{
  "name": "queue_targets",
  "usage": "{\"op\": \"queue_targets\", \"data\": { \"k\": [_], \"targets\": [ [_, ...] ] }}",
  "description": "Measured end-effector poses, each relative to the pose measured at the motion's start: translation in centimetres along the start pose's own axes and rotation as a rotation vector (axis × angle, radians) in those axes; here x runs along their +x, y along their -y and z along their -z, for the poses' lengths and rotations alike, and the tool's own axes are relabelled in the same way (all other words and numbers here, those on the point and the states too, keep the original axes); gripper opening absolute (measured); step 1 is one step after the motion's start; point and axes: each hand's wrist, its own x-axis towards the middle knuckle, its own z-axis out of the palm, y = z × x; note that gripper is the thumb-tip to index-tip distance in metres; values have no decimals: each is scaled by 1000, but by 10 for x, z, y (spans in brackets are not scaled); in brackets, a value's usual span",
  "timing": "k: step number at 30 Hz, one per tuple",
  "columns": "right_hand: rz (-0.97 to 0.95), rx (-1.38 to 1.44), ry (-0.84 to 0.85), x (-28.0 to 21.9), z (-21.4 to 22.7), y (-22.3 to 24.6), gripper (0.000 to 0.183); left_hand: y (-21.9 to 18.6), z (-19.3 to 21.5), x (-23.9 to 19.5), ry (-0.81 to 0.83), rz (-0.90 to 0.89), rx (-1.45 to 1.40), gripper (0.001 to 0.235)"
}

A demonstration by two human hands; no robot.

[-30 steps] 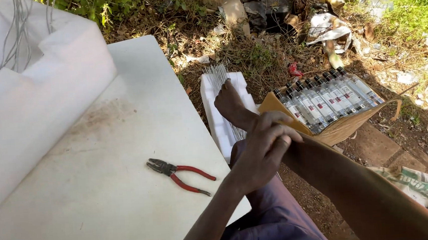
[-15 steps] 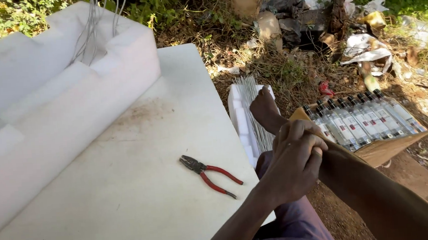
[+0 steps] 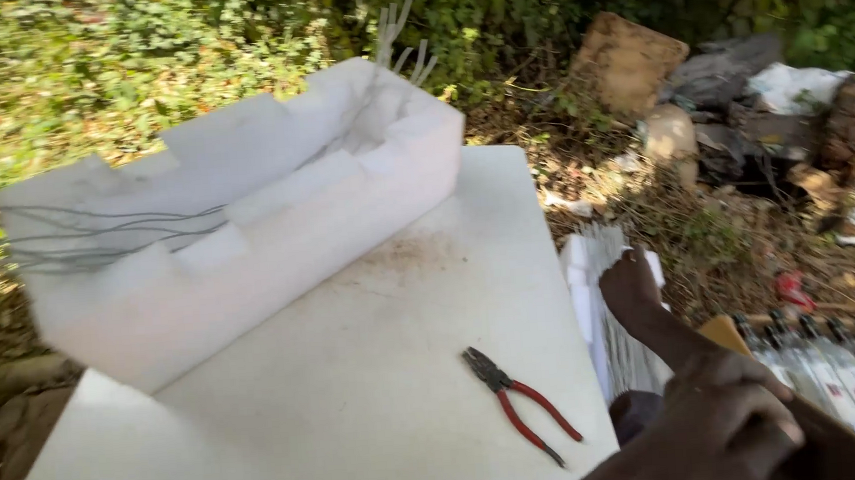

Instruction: The person uses pliers to cut a long piece of thin metal wire on a white work surface. They repeatedly measure and cut segments of the wire, placing the cut pieces into a white styrofoam container.

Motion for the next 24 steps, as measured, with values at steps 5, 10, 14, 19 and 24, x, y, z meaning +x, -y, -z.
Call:
{"op": "queue_targets", "data": {
  "k": [5, 10, 14, 19, 24],
  "targets": [
    [27, -40, -124, 12, 49, 22, 15, 8, 33, 6, 52, 34, 32, 48],
    [-19, -90, -151, 11, 61, 9, 17, -9, 55, 19, 13, 62, 108, 49],
    [-82, -87, -224, 27, 86, 9, 24, -36, 84, 22, 21, 131, 186, 55],
    [-84, -68, -277, 48, 104, 18, 34, -15, 71, 17, -101, 44, 282, 35],
    [-39, -36, -317, 55, 120, 47, 51, -33, 92, -1, -103, 59, 139, 35]
  ]
}}
